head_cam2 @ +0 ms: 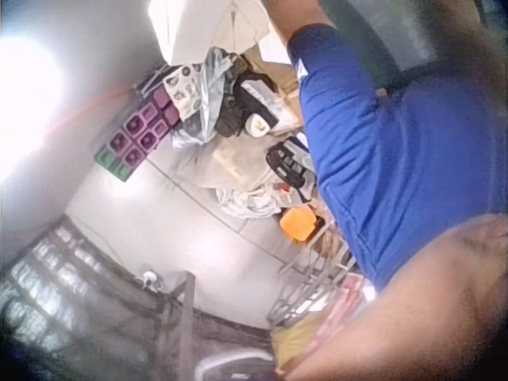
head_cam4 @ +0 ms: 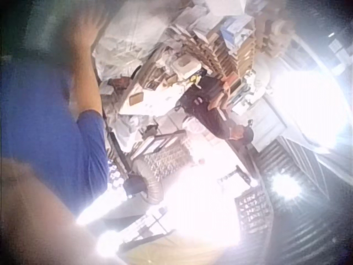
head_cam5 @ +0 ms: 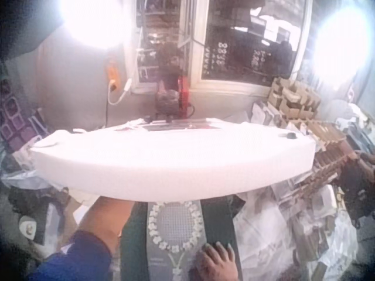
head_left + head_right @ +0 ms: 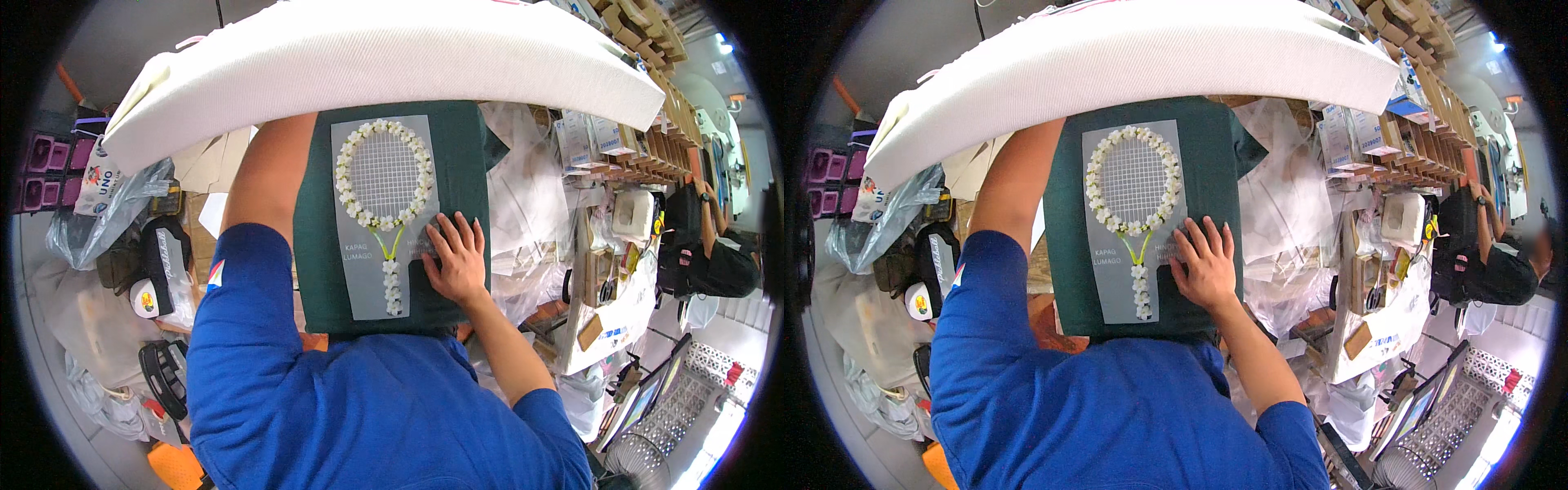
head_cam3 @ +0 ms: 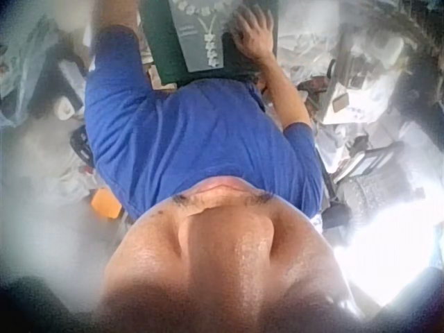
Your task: The person trims a design film using scissors and aligns it onto a grey t-shirt by hand on a heat press machine. They press the machine down, remove the t-shirt, and then position a green t-shirt and another design film to repeat the process.
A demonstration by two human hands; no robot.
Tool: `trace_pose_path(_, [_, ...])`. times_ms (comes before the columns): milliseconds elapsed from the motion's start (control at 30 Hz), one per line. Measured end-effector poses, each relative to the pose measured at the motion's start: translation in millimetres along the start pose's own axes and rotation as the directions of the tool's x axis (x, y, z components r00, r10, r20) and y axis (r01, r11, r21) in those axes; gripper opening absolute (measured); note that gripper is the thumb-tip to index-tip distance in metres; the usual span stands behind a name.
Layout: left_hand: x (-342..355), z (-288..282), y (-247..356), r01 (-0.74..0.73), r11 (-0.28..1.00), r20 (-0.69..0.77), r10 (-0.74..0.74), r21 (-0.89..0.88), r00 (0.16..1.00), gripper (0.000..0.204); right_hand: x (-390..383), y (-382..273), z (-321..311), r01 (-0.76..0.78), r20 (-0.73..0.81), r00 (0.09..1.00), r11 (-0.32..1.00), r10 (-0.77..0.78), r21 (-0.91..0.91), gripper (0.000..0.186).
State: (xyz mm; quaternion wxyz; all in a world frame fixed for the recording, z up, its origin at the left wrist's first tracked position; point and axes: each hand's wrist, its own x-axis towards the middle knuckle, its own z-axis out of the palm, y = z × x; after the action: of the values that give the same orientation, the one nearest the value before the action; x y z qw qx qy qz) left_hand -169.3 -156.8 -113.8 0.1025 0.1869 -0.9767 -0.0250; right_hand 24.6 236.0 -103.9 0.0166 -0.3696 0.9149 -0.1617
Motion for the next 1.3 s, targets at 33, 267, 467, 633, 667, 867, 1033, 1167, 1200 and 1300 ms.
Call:
trace_pose_path(33, [-1.7,1.9,-1.4,0.006,1.000,-0.011,-0.006,-0.006,1.000,0.040,-0.6,1.2,0.6,0.000,-0.002,1.000,1.000,0.000,-0.007,0.048])
trace_pose_path(267, [-27.8,-2.2,-17.5,-0.075,0.962,-0.032,0.069,-0.263,0.997,0.040,-0.1,2.6,3.4,0.030,-0.041,0.999,0.999,-0.032,-0.039,0.050])
trace_pose_path(467, [-221.8,-31.6,-13.5,-0.374,0.759,-0.305,0.241,-0.532,0.922,0.027,-2.9,6.0,5.9,0.030,-0.061,0.998,0.998,-0.033,-0.050,0.051])
trace_pose_path(633, [-304.5,-50.8,-8.6,-0.404,0.843,-0.047,0.416,-0.355,0.908,0.060,-5.6,6.4,7.6,0.041,-0.065,0.997,0.998,-0.044,-0.053,0.052])
trace_pose_path(667, [-305.6,-49.5,-13.1,-0.401,0.843,-0.025,0.421,-0.358,0.907,0.067,-4.1,3.1,7.3,0.044,-0.065,0.997,0.998,-0.047,-0.054,0.051])
trace_pose_path(867, [-313.7,-14.3,-60.2,0.179,0.786,-0.089,-0.284,-0.592,0.955,0.062,1.0,30.7,-0.1,-0.097,-0.412,0.896,0.977,0.168,0.189,0.049])
trace_pose_path(1033, [-306.0,3.2,-89.8,0.833,-0.352,0.892,-0.016,-0.428,0.452,0.085,19.5,109.3,20.4,-0.688,0.698,0.532,-0.235,0.480,0.686,0.066])
trace_pose_path(1167, [-270.8,21.5,-79.4,0.505,-0.676,0.709,-0.037,-0.537,0.704,0.081,37.7,171.0,54.8,-0.384,0.638,0.713,-0.600,0.290,0.702,0.072])
trace_pose_path(1200, [-274.5,45.9,-122.5,0.451,-0.716,0.684,-0.051,-0.533,0.727,0.078,52.7,160.3,48.6,-0.326,0.570,0.764,-0.581,0.303,0.745,0.071])
trace_pose_path(1300, [-250.9,28.1,-138.9,0.364,-0.604,0.550,-0.150,-0.709,0.822,0.055,82.9,155.8,15.5,-0.168,0.386,0.825,-0.473,0.414,0.865,0.072])
